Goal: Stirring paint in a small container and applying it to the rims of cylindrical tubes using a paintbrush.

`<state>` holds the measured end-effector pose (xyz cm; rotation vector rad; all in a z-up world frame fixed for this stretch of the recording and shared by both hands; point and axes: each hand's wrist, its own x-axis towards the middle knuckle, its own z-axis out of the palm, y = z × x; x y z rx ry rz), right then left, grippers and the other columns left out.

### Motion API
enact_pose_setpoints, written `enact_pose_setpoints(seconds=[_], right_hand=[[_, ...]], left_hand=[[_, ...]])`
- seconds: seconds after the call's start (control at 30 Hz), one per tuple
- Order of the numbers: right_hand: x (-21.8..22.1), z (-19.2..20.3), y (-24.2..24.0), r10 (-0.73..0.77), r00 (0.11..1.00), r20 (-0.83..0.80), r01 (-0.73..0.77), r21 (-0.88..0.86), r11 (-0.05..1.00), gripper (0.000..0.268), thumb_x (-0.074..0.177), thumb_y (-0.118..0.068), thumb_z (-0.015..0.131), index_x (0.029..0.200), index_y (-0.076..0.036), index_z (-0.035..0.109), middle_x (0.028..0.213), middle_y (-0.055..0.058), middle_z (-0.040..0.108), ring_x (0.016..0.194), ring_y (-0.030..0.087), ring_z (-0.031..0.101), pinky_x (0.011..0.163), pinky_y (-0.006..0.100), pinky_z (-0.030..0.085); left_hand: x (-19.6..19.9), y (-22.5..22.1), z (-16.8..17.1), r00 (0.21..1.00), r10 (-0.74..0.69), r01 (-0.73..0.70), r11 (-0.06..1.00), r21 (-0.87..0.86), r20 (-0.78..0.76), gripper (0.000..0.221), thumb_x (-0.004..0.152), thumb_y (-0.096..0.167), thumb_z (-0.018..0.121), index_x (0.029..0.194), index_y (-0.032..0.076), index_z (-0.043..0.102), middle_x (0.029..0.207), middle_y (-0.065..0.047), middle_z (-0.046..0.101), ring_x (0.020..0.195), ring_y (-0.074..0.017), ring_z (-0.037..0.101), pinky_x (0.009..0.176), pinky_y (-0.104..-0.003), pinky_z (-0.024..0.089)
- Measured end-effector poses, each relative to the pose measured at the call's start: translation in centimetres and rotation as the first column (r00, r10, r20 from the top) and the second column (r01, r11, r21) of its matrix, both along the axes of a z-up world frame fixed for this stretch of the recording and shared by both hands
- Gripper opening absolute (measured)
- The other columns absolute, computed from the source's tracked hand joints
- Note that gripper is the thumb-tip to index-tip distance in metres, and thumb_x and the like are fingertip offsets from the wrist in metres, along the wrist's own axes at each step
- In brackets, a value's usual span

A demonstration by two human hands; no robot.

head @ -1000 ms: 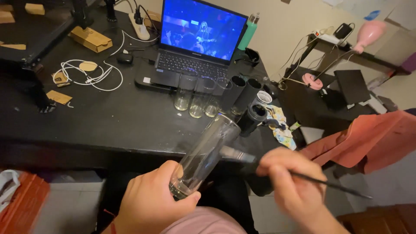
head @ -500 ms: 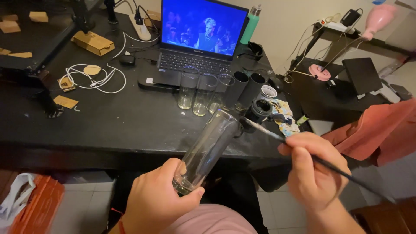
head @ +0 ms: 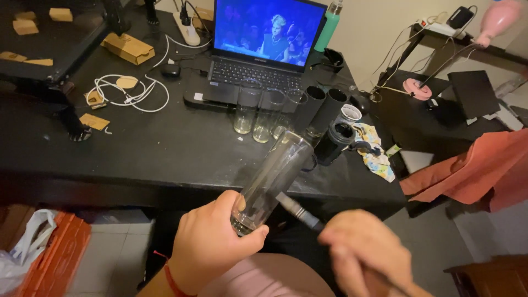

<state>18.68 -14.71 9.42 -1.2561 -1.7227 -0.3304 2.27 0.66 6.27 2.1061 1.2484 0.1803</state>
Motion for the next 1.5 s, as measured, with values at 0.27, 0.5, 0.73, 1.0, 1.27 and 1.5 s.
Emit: enact_pose_setpoints(seconds=[0.27,0.5,0.73,1.0,1.27,1.5], right_hand=[[1.4,0.1,0.6,0.043,0.998,-0.047,-0.041,0.057,0.998,0.015,0.089,-0.01,0.055,0.078,-0.002,0.063,0.075,0.016,0.068,0.064,0.026,0.07,0.064,0.038,0.061],[12.2,5.2,1.9,-0.44,0.818,-0.37,0.449,-0.066,0.891,0.009,0.107,0.005,0.05,0.105,-0.003,0.05,0.101,0.015,0.062,0.084,0.02,0.069,0.078,0.027,0.057],[20.8,3.7,5.1,-0.692,0.721,-0.018,0.618,-0.434,0.655,0.021,0.097,-0.023,0.056,0.088,-0.008,0.068,0.098,-0.006,0.066,0.086,0.013,0.06,0.08,0.029,0.043],[21.8,2.7,9.0,-0.698,0.71,-0.095,0.478,-0.663,0.577,0.016,0.092,-0.02,0.062,0.086,-0.009,0.071,0.098,-0.003,0.066,0.065,0.013,0.053,0.066,0.028,0.044],[24.5,0.0,10.9,-0.648,0.758,-0.073,0.409,-0.721,0.56,0.009,0.089,-0.017,0.069,0.084,-0.017,0.076,0.098,0.0,0.063,0.071,0.011,0.058,0.066,0.027,0.048],[27.3,-3.6,12.1,-0.509,0.854,0.108,0.439,-0.674,0.593,0.006,0.085,-0.023,0.074,0.086,-0.018,0.076,0.095,0.0,0.068,0.09,0.017,0.062,0.081,0.031,0.046]], left_hand=[[0.0,0.8,0.1,0.995,-0.009,0.02,0.993,-0.116,0.097,0.039,0.064,0.051,0.072,0.076,0.021,0.05,0.058,0.006,0.05,0.062,-0.0189,0.045,0.065,-0.032,0.041],[0.0,2.3,-5.4,0.881,0.155,0.044,0.913,-0.405,0.447,0.018,0.062,0.01,0.065,0.078,0.01,0.074,0.072,-0.001,0.074,0.068,-0.0127,0.064,0.067,-0.029,0.048],[-0.9,3.5,-9.9,0.489,0.128,0.371,0.865,-0.339,0.863,0.045,0.066,0.048,0.069,0.068,0.008,0.048,0.054,0.0,0.042,0.05,-0.0127,0.038,0.048,-0.031,0.026],[-0.4,3.3,-9.0,0.641,0.404,0.083,0.809,-0.582,0.653,0.032,0.057,0.018,0.071,0.063,0.004,0.042,0.054,-0.002,0.03,0.051,-0.0174,0.028,0.05,-0.036,0.02],[-2.8,7.0,-17.9,0.41,0.325,0.385,0.785,-0.485,0.852,0.028,0.056,0.013,0.069,0.076,0.0,0.055,0.062,-0.004,0.045,0.051,-0.0138,0.042,0.046,-0.029,0.031],[-2.5,7.7,-17.6,0.478,0.371,0.258,0.807,-0.531,0.796,0.02,0.055,0.003,0.061,0.072,-0.003,0.053,0.063,-0.009,0.049,0.057,-0.0201,0.05,0.054,-0.033,0.036]])
